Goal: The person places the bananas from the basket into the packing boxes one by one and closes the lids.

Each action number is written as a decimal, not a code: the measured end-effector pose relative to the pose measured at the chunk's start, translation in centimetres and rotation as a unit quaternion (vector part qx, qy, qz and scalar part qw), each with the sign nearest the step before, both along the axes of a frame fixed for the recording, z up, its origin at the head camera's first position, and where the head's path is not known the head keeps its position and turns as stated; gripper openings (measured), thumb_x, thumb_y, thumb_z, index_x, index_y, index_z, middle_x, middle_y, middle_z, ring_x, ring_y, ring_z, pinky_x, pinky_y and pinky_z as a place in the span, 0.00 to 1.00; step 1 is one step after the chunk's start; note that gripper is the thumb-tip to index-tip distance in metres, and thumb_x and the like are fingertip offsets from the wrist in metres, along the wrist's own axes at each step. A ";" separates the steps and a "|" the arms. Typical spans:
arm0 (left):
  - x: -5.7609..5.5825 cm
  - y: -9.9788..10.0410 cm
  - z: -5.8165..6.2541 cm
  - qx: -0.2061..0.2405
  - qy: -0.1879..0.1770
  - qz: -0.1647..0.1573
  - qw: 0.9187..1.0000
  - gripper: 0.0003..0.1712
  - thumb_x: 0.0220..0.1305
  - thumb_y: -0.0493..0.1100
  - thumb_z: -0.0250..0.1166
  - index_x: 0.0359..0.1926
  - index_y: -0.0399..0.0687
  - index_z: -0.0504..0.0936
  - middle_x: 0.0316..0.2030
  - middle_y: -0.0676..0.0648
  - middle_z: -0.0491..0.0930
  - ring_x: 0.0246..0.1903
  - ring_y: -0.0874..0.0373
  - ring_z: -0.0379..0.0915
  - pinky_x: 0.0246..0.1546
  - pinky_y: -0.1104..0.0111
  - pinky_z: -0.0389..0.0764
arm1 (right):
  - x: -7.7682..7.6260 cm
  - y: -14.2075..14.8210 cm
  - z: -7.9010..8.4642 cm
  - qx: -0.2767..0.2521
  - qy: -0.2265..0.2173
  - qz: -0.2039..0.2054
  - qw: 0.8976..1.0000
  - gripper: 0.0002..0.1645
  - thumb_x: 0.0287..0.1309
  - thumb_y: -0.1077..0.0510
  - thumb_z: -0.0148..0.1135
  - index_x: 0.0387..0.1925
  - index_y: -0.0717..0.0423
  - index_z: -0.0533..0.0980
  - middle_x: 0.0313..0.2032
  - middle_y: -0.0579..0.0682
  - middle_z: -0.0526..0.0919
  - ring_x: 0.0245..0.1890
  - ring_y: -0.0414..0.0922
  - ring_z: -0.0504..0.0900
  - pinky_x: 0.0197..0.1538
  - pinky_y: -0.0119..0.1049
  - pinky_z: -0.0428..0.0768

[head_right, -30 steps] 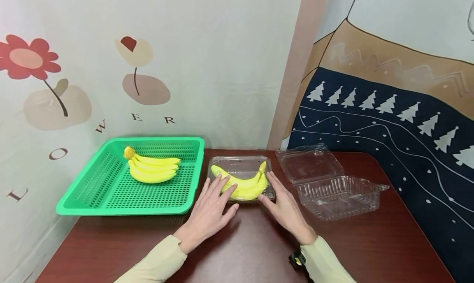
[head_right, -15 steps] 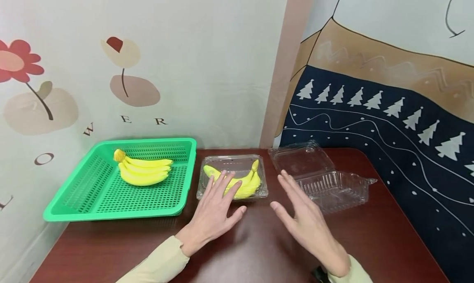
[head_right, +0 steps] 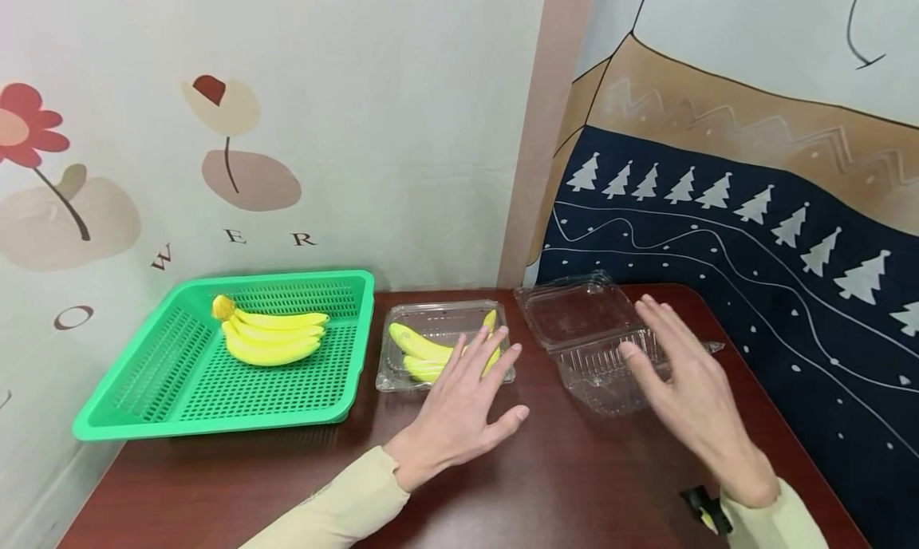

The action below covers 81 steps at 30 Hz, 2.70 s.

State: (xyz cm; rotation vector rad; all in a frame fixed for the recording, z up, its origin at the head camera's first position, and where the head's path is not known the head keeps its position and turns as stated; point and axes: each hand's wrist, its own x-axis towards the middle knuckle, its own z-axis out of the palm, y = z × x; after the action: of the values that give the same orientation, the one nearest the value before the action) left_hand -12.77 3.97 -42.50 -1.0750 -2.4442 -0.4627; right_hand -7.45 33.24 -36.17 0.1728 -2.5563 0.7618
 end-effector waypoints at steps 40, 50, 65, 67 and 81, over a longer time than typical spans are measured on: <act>1.8 3.1 -3.4 -0.158 -0.124 -0.115 0.973 0.43 0.76 0.75 0.37 0.79 0.57 0.64 0.79 0.48 0.58 0.80 0.50 0.46 0.77 0.54 0.53 | 0.3 9.1 -9.3 -0.297 -0.253 0.063 0.919 0.35 0.84 0.52 0.41 0.70 0.82 0.58 0.49 0.27 0.84 0.47 0.29 0.85 0.44 0.25 0.84; 1.9 1.2 -3.9 -0.176 -0.102 -0.127 0.971 0.44 0.76 0.74 0.39 0.79 0.55 0.64 0.80 0.45 0.55 0.80 0.51 0.44 0.77 0.50 0.53 | -0.4 7.3 -9.5 -0.270 -0.279 0.032 0.921 0.31 0.82 0.57 0.45 0.72 0.78 0.58 0.55 0.43 0.85 0.45 0.30 0.86 0.44 0.28 0.85; 2.7 0.9 -3.7 -0.180 -0.090 -0.123 0.972 0.46 0.76 0.75 0.38 0.81 0.54 0.59 0.81 0.44 0.50 0.81 0.50 0.39 0.78 0.50 0.50 | -0.1 7.0 -9.0 -0.246 -0.284 0.026 0.926 0.35 0.83 0.51 0.44 0.74 0.76 0.55 0.64 0.74 0.73 0.46 0.27 0.83 0.45 0.27 0.84; 2.9 0.9 -3.5 -0.176 -0.089 -0.121 0.973 0.46 0.75 0.75 0.38 0.82 0.54 0.58 0.82 0.44 0.49 0.81 0.50 0.38 0.78 0.50 0.50 | -0.2 7.2 -8.6 -0.223 -0.284 0.020 0.932 0.37 0.83 0.49 0.43 0.75 0.76 0.55 0.66 0.76 0.70 0.46 0.23 0.80 0.44 0.24 0.83; 3.5 -2.1 -1.2 -0.137 -0.080 -0.113 0.981 0.46 0.76 0.73 0.42 0.82 0.52 0.55 0.82 0.45 0.46 0.81 0.48 0.41 0.78 0.52 0.50 | -1.6 6.6 -5.2 -0.030 -0.252 -0.028 0.967 0.41 0.82 0.42 0.40 0.78 0.69 0.53 0.68 0.81 0.62 0.64 0.78 0.65 0.54 0.71 0.69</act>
State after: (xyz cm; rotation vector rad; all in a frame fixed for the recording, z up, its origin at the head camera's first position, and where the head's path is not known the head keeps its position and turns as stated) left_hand -9.27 1.91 -43.69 -1.4936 -2.5927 -0.2953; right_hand -9.10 39.82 -41.35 -0.1313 -2.9890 0.9611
